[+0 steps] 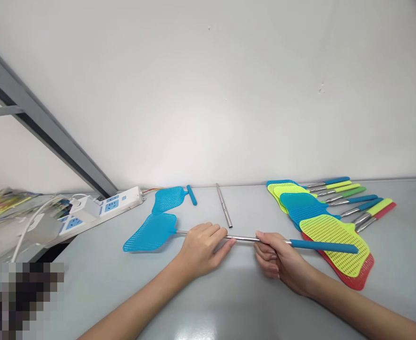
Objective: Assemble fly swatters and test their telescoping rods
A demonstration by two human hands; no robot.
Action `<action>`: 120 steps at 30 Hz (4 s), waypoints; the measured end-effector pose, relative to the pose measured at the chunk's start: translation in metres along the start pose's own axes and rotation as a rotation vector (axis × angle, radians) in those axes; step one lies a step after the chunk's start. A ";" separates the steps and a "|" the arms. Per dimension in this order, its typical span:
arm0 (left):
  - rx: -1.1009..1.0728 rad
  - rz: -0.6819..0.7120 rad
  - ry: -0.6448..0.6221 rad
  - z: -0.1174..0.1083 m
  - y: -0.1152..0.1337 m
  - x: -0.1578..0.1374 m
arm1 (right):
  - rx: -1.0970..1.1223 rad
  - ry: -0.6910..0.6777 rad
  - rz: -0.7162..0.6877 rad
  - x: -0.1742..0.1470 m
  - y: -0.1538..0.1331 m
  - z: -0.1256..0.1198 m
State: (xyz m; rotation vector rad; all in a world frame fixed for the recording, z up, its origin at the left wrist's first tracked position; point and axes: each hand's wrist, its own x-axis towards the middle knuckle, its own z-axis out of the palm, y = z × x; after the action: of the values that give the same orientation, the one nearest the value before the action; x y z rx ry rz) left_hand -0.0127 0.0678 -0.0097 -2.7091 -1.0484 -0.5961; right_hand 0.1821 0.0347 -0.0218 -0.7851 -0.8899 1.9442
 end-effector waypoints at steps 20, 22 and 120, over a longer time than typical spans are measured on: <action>-0.092 -0.047 -0.011 0.022 0.043 0.016 | 0.237 0.032 0.059 0.001 -0.004 -0.004; -0.107 -0.054 -0.004 0.021 0.045 0.015 | 0.216 0.026 0.043 0.000 -0.003 -0.003; -0.196 -0.093 0.178 0.006 0.057 0.017 | -0.144 -0.023 -0.103 -0.004 0.003 -0.002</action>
State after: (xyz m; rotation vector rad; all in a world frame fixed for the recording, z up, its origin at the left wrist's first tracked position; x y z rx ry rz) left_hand 0.0390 0.0383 -0.0085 -2.7160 -1.1274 -0.9843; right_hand 0.1842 0.0307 -0.0252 -0.7847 -1.0732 1.8179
